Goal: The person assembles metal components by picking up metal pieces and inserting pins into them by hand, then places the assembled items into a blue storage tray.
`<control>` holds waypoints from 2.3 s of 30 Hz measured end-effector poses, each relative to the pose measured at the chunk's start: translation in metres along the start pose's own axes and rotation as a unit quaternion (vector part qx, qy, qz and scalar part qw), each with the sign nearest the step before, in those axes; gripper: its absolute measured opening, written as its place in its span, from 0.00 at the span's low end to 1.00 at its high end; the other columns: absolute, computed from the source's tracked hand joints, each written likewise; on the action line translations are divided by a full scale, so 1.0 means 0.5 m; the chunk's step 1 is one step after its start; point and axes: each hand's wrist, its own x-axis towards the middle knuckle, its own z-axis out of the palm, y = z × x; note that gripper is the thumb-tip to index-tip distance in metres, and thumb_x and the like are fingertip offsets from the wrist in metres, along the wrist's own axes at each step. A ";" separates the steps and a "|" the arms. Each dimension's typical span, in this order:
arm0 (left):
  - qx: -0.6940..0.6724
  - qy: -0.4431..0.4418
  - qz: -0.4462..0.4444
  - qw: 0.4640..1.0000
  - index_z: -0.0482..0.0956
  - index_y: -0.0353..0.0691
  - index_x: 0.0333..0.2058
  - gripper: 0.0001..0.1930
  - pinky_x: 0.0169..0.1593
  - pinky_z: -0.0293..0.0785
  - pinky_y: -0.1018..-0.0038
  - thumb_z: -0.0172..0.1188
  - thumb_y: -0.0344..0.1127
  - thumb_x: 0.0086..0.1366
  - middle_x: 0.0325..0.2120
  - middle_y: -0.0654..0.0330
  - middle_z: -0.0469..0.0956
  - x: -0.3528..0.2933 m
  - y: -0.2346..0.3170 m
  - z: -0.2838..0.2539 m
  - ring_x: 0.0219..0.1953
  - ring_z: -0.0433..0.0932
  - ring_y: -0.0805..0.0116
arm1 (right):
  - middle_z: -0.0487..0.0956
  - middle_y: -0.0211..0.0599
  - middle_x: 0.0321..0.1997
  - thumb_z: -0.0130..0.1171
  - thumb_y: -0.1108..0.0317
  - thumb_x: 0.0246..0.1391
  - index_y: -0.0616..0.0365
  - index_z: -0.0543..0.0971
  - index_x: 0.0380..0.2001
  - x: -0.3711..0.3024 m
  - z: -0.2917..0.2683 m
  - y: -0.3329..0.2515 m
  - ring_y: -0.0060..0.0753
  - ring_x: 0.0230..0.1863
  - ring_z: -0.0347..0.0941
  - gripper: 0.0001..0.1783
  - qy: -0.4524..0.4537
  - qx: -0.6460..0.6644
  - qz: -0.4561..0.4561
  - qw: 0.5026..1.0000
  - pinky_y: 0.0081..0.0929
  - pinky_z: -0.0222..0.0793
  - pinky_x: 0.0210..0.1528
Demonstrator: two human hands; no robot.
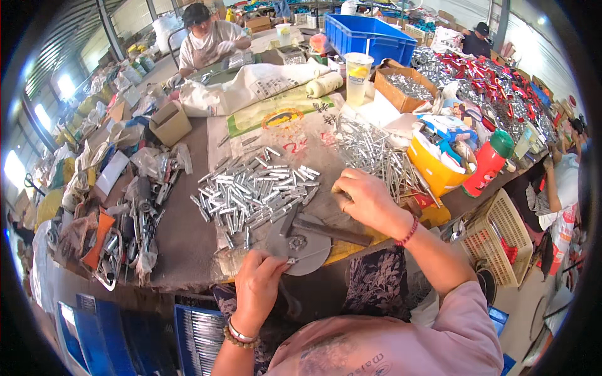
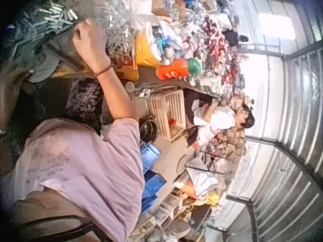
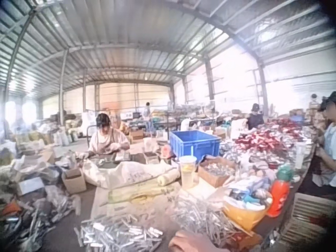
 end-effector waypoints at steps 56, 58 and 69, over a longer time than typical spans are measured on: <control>-0.050 -0.002 0.034 0.998 0.88 0.37 0.41 0.12 0.40 0.80 0.60 0.77 0.21 0.59 0.35 0.55 0.80 0.009 -0.022 0.009 0.37 0.83 0.51 | 0.73 0.35 0.38 0.68 0.73 0.56 0.42 0.84 0.68 -0.179 -0.027 -0.199 0.39 0.30 0.79 0.34 -0.016 0.022 -0.061 0.998 0.37 0.79 0.32; -0.045 -0.005 0.027 0.999 0.88 0.37 0.41 0.11 0.40 0.80 0.60 0.77 0.22 0.59 0.35 0.55 0.80 0.003 -0.020 0.008 0.37 0.83 0.51 | 0.75 0.34 0.38 0.67 0.74 0.58 0.42 0.84 0.67 -0.173 -0.039 -0.204 0.40 0.33 0.81 0.33 -0.031 0.008 -0.020 0.999 0.36 0.80 0.34; -0.033 0.011 0.020 0.999 0.91 0.40 0.43 0.13 0.40 0.80 0.62 0.78 0.24 0.58 0.35 0.57 0.80 0.002 -0.022 0.014 0.37 0.82 0.54 | 0.78 0.36 0.37 0.70 0.71 0.59 0.50 0.86 0.52 -0.092 -0.020 -0.164 0.44 0.41 0.82 0.17 0.055 -0.065 -0.104 0.991 0.44 0.80 0.41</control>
